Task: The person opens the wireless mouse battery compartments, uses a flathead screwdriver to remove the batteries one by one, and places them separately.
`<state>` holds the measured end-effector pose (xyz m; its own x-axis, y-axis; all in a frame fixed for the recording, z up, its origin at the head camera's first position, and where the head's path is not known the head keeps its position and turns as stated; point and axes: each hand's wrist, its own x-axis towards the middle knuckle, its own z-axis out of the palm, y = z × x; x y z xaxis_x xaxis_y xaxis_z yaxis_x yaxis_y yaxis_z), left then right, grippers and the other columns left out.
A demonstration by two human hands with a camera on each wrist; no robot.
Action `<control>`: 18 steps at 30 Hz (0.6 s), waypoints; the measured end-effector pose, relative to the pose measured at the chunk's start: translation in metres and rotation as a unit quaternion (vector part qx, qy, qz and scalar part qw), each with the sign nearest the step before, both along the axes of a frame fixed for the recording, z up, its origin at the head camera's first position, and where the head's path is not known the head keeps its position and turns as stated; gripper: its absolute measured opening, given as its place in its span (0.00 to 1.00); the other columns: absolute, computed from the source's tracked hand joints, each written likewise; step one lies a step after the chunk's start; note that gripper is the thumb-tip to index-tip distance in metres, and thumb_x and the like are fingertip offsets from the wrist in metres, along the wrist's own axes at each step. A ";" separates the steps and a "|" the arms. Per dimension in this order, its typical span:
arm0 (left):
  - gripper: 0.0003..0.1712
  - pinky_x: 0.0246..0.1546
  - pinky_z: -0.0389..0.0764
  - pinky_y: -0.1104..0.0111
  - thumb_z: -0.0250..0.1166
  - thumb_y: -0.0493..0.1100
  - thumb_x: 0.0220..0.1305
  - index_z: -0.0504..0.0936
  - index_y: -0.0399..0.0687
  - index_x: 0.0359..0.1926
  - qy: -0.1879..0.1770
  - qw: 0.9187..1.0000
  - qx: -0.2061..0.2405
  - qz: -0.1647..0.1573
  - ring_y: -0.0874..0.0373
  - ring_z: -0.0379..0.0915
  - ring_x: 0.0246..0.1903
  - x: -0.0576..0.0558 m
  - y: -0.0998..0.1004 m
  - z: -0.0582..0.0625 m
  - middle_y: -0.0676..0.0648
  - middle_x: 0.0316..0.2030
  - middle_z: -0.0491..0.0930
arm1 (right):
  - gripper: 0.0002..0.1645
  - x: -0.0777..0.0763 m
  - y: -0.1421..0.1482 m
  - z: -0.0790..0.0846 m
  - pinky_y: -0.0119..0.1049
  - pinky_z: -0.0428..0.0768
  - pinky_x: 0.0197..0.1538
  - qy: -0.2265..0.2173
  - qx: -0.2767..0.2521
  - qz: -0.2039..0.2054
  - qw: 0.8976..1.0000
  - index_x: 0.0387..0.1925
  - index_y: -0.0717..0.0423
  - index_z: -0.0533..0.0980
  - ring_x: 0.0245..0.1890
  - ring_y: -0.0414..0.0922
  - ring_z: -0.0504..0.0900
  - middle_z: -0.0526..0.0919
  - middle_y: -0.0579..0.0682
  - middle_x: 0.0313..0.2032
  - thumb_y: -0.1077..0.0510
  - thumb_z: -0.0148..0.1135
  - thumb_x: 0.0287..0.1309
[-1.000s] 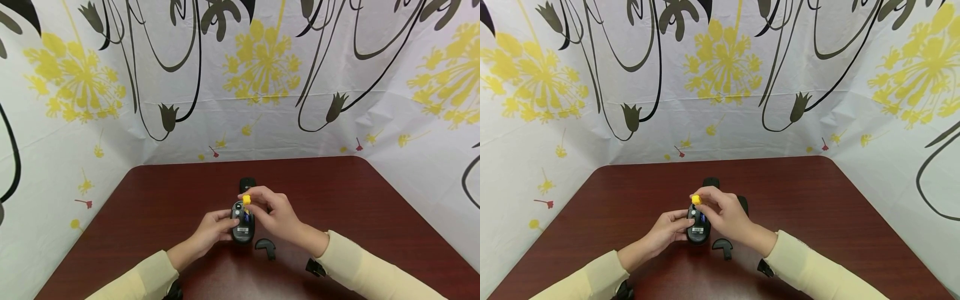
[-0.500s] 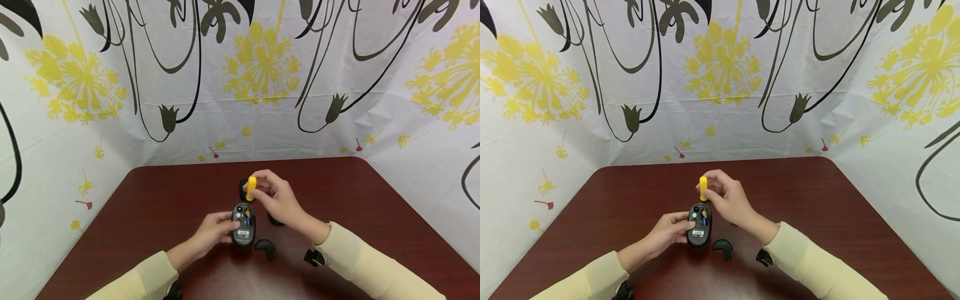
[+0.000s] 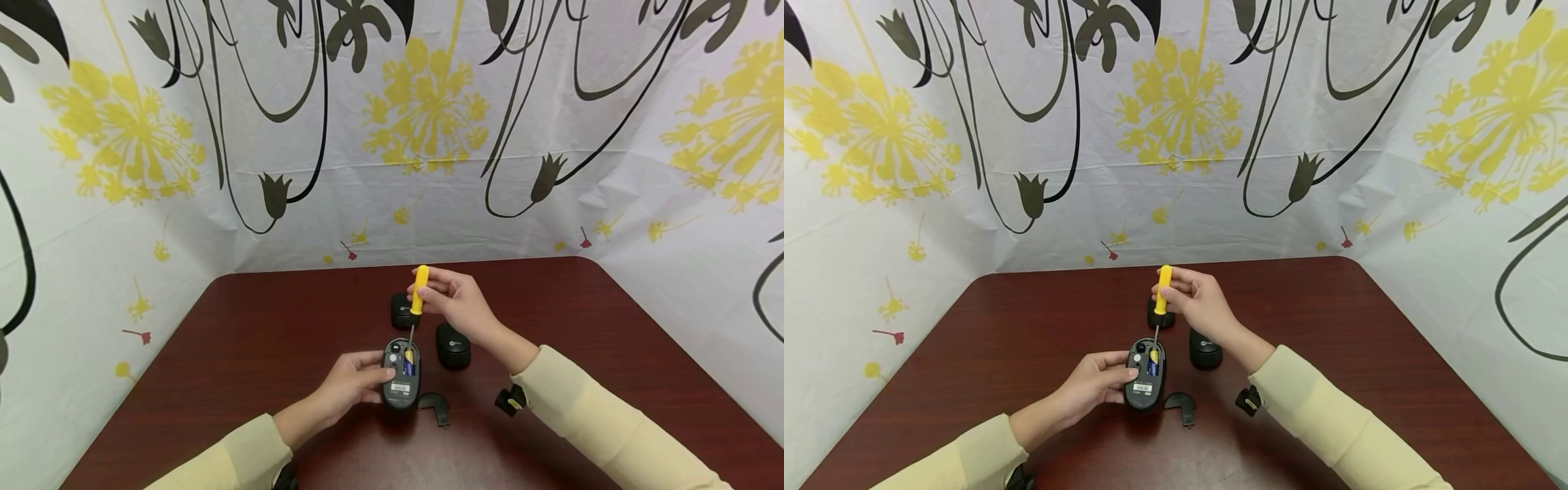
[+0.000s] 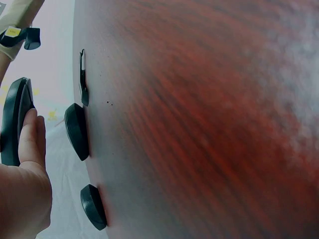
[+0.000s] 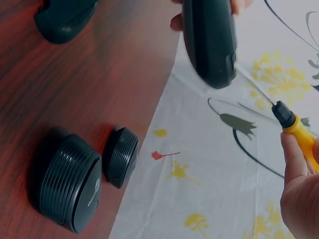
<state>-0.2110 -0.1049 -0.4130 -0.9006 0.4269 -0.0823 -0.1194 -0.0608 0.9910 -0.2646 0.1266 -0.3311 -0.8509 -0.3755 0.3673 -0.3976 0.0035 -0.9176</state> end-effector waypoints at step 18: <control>0.31 0.38 0.84 0.58 0.64 0.37 0.64 0.67 0.25 0.64 -0.012 1.000 0.016 -0.010 0.48 0.82 0.42 0.004 0.001 -0.001 0.33 0.49 0.80 | 0.24 -0.019 0.002 -0.005 0.47 0.80 0.49 -0.126 0.004 -0.016 0.992 0.62 0.70 0.68 0.49 0.55 0.82 0.79 0.69 0.50 0.62 0.56 0.69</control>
